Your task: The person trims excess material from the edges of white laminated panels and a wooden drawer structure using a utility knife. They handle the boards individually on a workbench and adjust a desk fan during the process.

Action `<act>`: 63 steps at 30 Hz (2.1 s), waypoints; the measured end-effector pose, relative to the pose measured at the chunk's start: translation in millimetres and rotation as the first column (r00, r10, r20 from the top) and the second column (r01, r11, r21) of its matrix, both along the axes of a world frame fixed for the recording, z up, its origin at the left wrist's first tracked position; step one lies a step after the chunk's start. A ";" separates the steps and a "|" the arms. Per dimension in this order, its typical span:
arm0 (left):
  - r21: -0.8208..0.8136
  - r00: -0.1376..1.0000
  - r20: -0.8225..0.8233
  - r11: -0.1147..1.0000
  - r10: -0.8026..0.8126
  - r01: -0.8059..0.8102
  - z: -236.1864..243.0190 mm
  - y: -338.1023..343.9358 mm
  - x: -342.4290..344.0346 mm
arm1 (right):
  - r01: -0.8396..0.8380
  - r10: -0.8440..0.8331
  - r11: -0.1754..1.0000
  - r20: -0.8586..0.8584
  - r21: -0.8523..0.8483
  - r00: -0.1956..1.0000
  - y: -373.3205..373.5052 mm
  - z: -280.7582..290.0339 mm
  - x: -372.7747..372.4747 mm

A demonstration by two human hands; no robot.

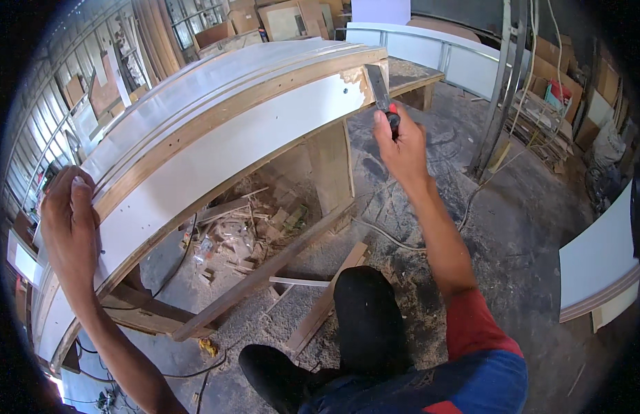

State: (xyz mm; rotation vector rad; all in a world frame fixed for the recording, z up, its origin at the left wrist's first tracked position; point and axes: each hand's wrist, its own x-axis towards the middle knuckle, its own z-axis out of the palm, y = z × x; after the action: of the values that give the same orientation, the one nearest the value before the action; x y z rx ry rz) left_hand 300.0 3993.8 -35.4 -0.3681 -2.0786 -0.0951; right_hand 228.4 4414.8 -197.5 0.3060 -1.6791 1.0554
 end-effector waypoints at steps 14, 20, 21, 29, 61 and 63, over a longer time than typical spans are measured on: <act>0.022 0.999 0.046 0.999 -0.028 0.027 1.3 -1.4 -2.5 | -0.024 0.025 1.000 0.100 -0.017 0.995 2.9 -8.5 6.7; 0.047 1.000 0.013 0.999 -0.003 0.002 -0.4 2.4 0.5 | -0.078 0.080 0.996 0.053 -0.044 0.995 -8.1 -2.9 -1.7; 0.052 1.000 0.021 0.999 -0.005 0.004 -3.7 1.5 -4.6 | -0.078 0.079 0.997 0.063 -0.013 0.995 -1.1 -4.8 -1.7; 0.072 0.997 0.072 0.997 0.010 -0.015 5.3 7.8 10.9 | 0.008 -0.033 0.994 0.222 0.110 0.975 -9.4 -96.4 14.3; 0.195 0.997 0.073 0.981 -0.015 0.000 -11.2 -14.9 -14.1 | -0.042 0.085 0.959 0.144 -0.279 0.986 -38.9 -4.6 8.7; 0.173 0.997 0.053 0.984 -0.058 0.048 -14.1 -24.7 -23.4 | -0.060 0.118 0.944 0.163 -0.324 0.979 -37.5 -5.5 8.2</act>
State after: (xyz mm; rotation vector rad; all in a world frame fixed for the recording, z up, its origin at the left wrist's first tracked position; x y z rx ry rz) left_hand 276.6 3969.2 -49.5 -0.3184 -2.1000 -0.3188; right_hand 236.6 4377.4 -203.0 0.0776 -1.6318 1.4374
